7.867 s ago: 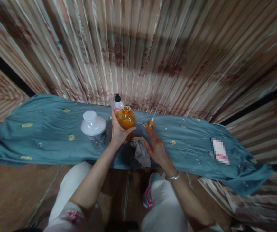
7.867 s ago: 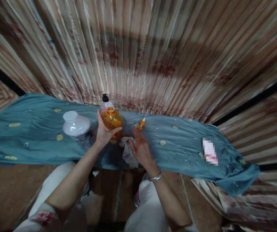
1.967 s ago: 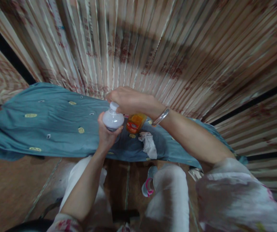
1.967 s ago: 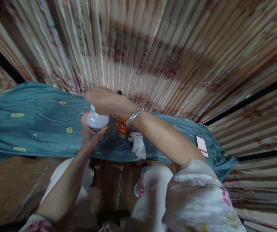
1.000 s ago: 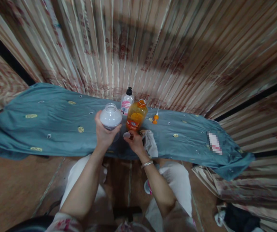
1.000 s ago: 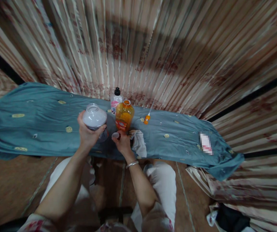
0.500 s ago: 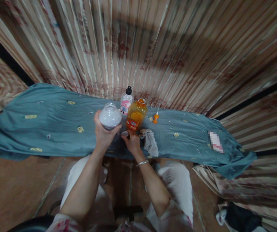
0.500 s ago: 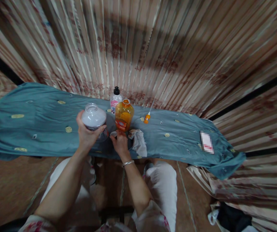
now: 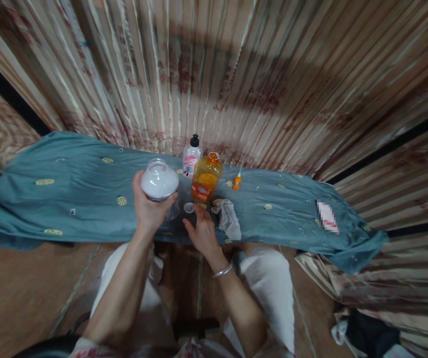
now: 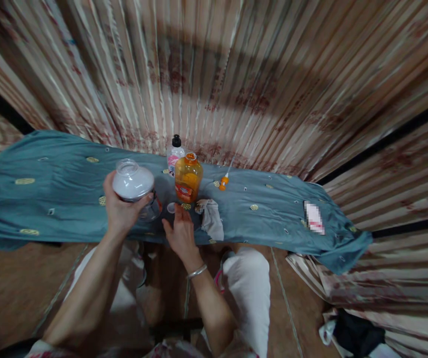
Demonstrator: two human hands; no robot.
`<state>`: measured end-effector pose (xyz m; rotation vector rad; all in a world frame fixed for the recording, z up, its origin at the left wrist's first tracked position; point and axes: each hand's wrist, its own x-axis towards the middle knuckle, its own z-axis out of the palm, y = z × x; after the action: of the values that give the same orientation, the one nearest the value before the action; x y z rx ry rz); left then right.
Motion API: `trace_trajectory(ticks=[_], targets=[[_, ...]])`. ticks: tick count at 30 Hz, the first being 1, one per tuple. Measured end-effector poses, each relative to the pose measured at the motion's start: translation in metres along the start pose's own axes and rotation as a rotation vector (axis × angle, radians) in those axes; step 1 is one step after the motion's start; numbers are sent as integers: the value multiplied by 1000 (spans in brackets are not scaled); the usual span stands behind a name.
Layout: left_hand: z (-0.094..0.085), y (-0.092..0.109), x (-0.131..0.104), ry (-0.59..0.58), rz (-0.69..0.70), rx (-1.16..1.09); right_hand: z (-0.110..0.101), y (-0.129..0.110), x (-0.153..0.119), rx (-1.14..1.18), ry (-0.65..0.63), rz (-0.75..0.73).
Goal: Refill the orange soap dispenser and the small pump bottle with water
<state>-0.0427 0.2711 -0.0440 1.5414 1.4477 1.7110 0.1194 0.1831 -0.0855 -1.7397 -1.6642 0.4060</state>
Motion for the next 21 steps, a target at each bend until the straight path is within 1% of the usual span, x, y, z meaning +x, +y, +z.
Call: trace_trajectory(ticks=[2, 5, 8, 11, 15, 19, 21], targets=[[-7, 7, -1, 7, 26, -2, -5, -9, -7, 42, 11, -20], [-18, 24, -8, -14, 70, -14, -13, -23, -15, 166, 34, -42], [-23, 42, -23, -80, 85, -52, -21, -33, -18, 286, 52, -49], [-23, 57, -43, -156, 55, -133, -31, -38, -21, 397, 54, -78], [-17, 74, -71, -265, -4, -206, -46, -35, -29, 510, 48, -104], [-10, 87, -94, -388, -89, -286, -64, -24, -47, 547, 81, -46], [-5, 91, -103, -452, -103, -327, -73, -17, -56, 567, 92, -7]])
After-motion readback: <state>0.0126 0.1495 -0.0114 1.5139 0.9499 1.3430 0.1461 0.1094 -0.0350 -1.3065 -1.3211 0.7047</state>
